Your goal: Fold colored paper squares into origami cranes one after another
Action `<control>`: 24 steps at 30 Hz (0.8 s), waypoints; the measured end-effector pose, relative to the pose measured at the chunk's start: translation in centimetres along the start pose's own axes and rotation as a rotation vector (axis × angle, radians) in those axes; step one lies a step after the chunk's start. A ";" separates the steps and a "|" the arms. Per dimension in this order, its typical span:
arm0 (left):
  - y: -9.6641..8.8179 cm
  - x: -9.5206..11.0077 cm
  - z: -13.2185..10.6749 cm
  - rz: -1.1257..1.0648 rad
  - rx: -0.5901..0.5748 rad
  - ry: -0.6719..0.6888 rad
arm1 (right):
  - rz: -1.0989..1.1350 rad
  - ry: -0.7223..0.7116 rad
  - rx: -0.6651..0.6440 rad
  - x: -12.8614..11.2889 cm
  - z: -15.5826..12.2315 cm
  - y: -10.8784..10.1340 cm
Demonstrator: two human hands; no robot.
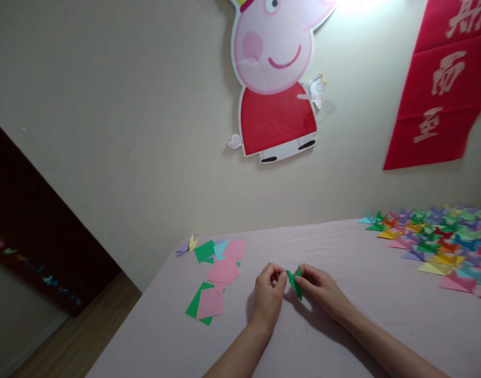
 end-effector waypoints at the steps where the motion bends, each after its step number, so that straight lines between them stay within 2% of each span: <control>1: 0.1 0.1 -0.1 0.004 -0.007 -0.003 | 0.002 -0.004 -0.001 -0.1 0.0 0.0; 7: 0.8 0.6 -0.7 0.046 -0.057 -0.013 | -0.005 0.001 0.005 -0.3 0.0 -0.2; 15: 1.3 0.6 -1.1 0.104 -0.110 -0.049 | -0.001 -0.038 0.093 -0.7 -0.1 -0.6; 20: 1.4 0.4 -1.1 0.080 -0.087 -0.059 | 0.063 -0.019 0.050 -0.2 -0.1 -0.3; 24: 1.3 -0.4 -0.7 0.018 -0.046 -0.081 | 0.036 -0.049 0.184 -1.4 0.3 -0.9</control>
Point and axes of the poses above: each hand's wrist, its own z-axis towards the middle knuckle, its own y-axis out of the palm, x = y × z, the point moved 4 cm from there along z, towards the middle knuckle, and after that the axes turned 1 degree about x, right-handed, at the moved point
